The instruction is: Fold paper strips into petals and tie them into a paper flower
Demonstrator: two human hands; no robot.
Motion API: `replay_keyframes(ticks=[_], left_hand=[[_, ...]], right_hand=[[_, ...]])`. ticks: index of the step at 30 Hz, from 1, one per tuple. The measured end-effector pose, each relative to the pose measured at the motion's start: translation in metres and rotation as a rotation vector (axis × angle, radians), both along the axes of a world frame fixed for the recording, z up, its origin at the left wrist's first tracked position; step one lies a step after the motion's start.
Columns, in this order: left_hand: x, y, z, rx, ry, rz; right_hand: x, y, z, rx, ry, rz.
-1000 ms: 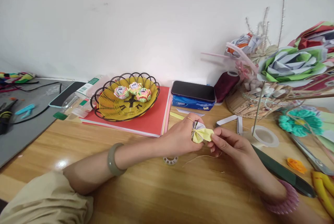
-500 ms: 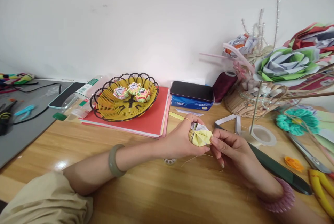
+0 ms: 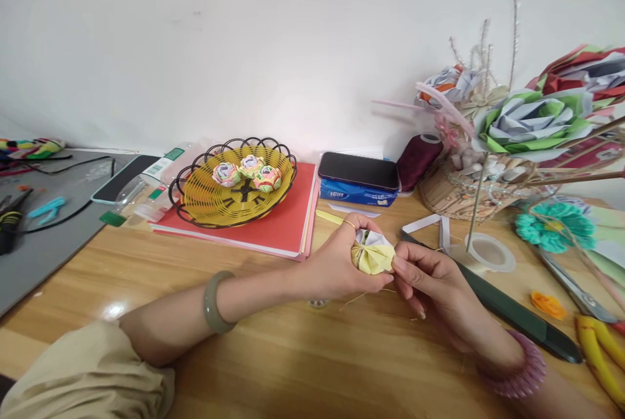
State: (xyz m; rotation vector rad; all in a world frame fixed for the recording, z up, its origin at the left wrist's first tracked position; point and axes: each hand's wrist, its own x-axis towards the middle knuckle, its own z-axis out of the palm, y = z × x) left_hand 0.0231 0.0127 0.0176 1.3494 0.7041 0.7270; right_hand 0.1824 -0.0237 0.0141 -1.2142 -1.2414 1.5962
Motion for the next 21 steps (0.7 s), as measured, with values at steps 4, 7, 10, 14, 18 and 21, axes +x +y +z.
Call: replay_keyframes(ticks=[4,7,10,14,18,21], left_hand=[[-0.001,0.009,0.003,-0.220,-0.133,-0.064],[-0.004,0.016,0.002,-0.379,-0.274,-0.144],[-0.004,0.016,-0.002,-0.396,-0.323,-0.207],[0.004,0.011,-0.008,-0.400,-0.314,-0.227],[0.009,0.009,-0.010,-0.437,-0.272,-0.249],[0.003,0.008,-0.006,-0.441,-0.254,-0.217]], right_hand=[[0.011,0.002,-0.004,0.116,-0.109,-0.038],[0.017,0.004,-0.003,0.355,-0.218,-0.189],[0.013,0.002,0.004,0.629,-0.402,-0.169],[0.001,-0.003,0.010,0.744,-0.567,-0.023],[-0.001,-0.005,0.006,0.813,-0.595,-0.059],[0.002,-0.005,0.000,0.933,-0.671,-0.118]])
